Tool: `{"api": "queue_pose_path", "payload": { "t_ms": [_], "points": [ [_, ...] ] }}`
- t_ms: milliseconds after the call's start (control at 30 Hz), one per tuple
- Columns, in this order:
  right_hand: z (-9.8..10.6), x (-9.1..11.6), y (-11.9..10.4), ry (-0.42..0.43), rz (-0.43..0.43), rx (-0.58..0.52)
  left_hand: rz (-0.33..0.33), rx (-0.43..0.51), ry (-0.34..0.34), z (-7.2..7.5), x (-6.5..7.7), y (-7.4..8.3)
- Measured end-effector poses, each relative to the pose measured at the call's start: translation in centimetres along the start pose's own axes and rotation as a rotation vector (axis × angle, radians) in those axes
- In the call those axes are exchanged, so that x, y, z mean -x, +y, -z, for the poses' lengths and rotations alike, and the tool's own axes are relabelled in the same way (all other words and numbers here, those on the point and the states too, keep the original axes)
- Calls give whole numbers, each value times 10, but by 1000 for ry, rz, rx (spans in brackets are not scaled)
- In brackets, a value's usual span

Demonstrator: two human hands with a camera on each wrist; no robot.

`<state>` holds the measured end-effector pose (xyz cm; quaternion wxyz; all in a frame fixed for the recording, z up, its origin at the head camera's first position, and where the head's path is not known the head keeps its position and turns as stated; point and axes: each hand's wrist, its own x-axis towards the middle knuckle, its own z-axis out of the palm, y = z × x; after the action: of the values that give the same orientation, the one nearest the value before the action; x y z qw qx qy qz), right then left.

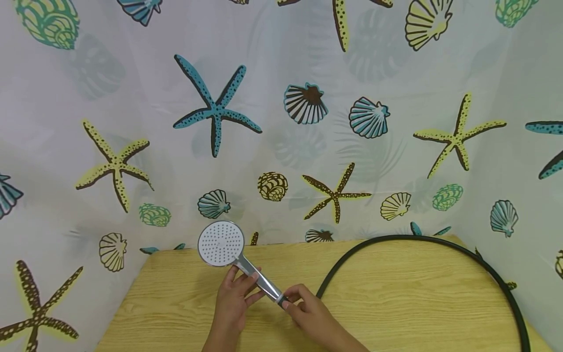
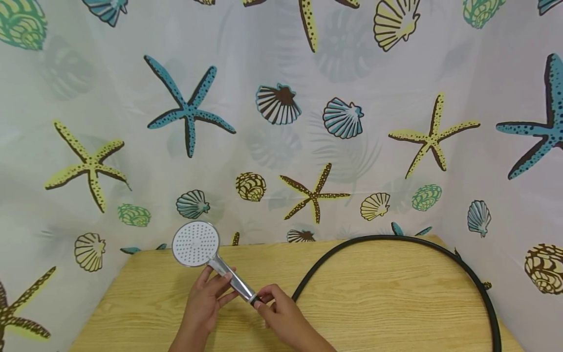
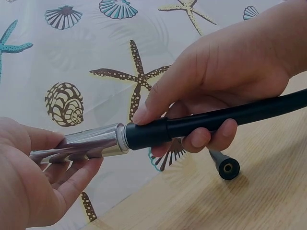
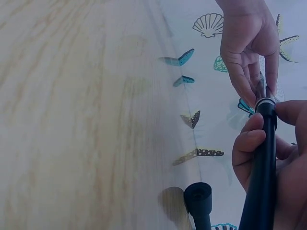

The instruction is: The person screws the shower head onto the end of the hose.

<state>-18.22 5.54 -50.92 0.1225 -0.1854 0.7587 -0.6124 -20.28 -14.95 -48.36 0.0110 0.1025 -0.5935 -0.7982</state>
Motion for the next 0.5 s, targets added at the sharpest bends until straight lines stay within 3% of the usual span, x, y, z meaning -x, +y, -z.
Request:
{"api": "queue_pose_path", "payload": {
  "t_ms": [500],
  "points": [
    [1,-2,5,5,-20,20,-7,6,-4,1,-2,-2]
  ]
}}
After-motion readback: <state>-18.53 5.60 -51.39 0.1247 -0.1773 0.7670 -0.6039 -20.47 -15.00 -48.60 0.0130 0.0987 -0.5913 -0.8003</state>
